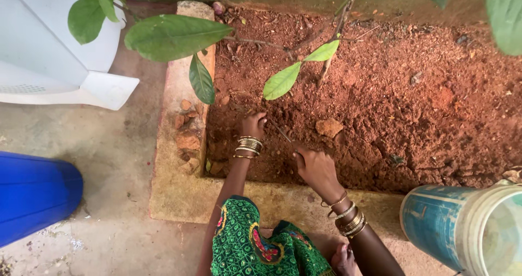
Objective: The person uses a screwdriver to loosen the soil around a small plant in a concrete planter and picks out stones by hand.
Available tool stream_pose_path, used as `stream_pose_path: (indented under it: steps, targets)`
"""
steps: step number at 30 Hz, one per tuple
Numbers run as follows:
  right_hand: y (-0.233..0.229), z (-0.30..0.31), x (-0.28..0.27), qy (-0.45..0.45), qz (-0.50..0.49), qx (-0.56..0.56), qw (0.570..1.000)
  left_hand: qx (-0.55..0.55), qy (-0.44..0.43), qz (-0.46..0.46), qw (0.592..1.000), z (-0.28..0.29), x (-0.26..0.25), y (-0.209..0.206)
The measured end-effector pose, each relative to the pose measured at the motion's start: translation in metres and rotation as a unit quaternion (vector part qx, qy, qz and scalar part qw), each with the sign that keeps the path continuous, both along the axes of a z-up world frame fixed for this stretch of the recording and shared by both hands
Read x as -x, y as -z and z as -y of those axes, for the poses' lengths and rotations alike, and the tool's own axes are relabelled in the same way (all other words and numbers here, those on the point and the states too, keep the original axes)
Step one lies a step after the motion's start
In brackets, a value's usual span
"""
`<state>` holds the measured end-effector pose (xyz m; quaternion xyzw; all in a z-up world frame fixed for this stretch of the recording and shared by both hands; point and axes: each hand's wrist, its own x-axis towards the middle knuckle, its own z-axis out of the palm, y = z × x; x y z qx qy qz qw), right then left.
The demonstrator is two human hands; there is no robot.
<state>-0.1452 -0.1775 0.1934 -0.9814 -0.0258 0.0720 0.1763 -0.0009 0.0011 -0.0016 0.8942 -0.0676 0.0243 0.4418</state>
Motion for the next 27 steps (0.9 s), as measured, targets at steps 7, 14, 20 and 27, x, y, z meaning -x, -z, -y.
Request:
stream_pose_path:
  steps: [7,14,20,27]
  targets:
    - [0.011,0.032,-0.027,-0.007,-0.128,-0.027,0.991,-0.02,0.002,-0.056,0.998,0.002,-0.005,0.002]
    - [0.025,-0.018,-0.01,-0.083,0.019,0.186,0.979,-0.053,0.008,-0.015,0.998,0.001,-0.008,0.017]
    - [0.052,-0.035,-0.018,-0.073,-0.023,0.234,0.969,-0.098,0.036,-0.111,0.988,0.007,-0.015,0.052]
    - [0.036,0.014,-0.026,0.035,-0.094,-0.11,0.989,0.007,-0.018,0.023,1.0,0.005,0.004,0.017]
